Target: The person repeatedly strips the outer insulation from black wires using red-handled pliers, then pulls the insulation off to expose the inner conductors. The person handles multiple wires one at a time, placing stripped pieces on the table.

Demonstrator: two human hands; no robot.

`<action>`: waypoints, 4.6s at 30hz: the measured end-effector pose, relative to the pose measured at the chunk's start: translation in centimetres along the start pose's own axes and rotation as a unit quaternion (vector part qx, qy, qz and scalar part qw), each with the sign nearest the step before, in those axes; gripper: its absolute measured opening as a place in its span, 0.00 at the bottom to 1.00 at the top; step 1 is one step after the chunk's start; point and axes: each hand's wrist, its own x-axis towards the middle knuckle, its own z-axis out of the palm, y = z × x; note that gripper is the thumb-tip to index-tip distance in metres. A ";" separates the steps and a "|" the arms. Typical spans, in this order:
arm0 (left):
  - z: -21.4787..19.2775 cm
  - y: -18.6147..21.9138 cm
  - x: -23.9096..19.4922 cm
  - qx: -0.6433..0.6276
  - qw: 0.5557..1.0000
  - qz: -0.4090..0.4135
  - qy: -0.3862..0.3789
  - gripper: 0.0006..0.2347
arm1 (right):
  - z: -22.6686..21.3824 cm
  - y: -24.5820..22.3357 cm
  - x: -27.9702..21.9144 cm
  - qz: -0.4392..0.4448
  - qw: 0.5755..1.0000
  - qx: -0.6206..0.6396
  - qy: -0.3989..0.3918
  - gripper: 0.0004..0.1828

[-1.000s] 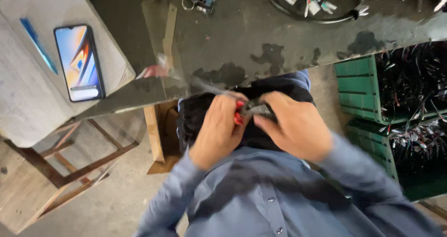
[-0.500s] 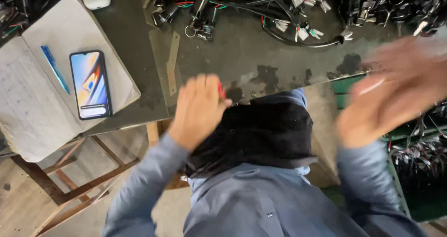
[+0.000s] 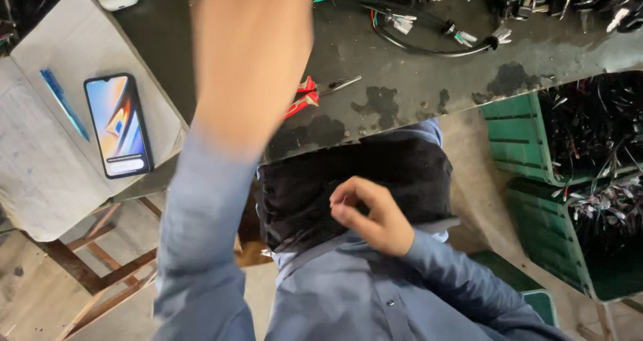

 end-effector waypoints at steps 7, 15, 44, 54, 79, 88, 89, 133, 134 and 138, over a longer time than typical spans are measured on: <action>-4.9 9.7 -10.1 -0.448 0.802 -0.358 -0.169 0.02 | -4.4 -3.8 5.1 -0.065 0.963 0.258 0.049 0.22; -1.6 14.6 -15.7 -0.491 0.749 -0.409 -0.173 0.07 | -4.2 -5.1 5.1 -0.251 0.963 -0.026 0.099 0.12; -3.3 12.8 -14.2 -0.494 0.750 -0.438 -0.020 0.12 | -4.1 -0.9 3.3 -0.088 0.988 -0.040 -0.120 0.19; -3.5 11.8 -15.6 -0.404 0.828 -0.385 -0.043 0.14 | -2.2 -2.1 2.1 -0.043 0.988 -0.150 -0.007 0.23; -2.5 10.6 -16.1 -0.686 0.584 -0.408 -0.152 0.10 | -4.3 -2.2 2.7 0.017 0.989 -0.017 -0.144 0.13; -0.9 10.6 -15.6 -0.492 0.839 -0.182 -0.143 0.23 | -5.0 -0.8 -0.4 -0.005 0.989 0.123 -0.083 0.22; -0.9 9.1 -14.5 -0.434 0.866 -0.217 -0.117 0.27 | -5.1 -0.8 -0.4 -0.033 0.996 0.073 -0.041 0.21; 1.2 14.6 -20.0 -0.360 0.784 -0.429 -0.270 0.08 | -1.8 -4.2 2.5 -0.050 0.831 -0.543 0.112 0.16; 1.5 14.7 -20.0 -0.367 0.781 -0.433 -0.259 0.08 | -1.8 -3.6 2.3 -0.054 0.833 -0.538 0.121 0.18; 2.3 14.9 -19.5 -0.325 0.858 -0.368 -0.150 0.12 | -2.2 -3.0 2.6 -0.095 0.852 -0.494 0.142 0.21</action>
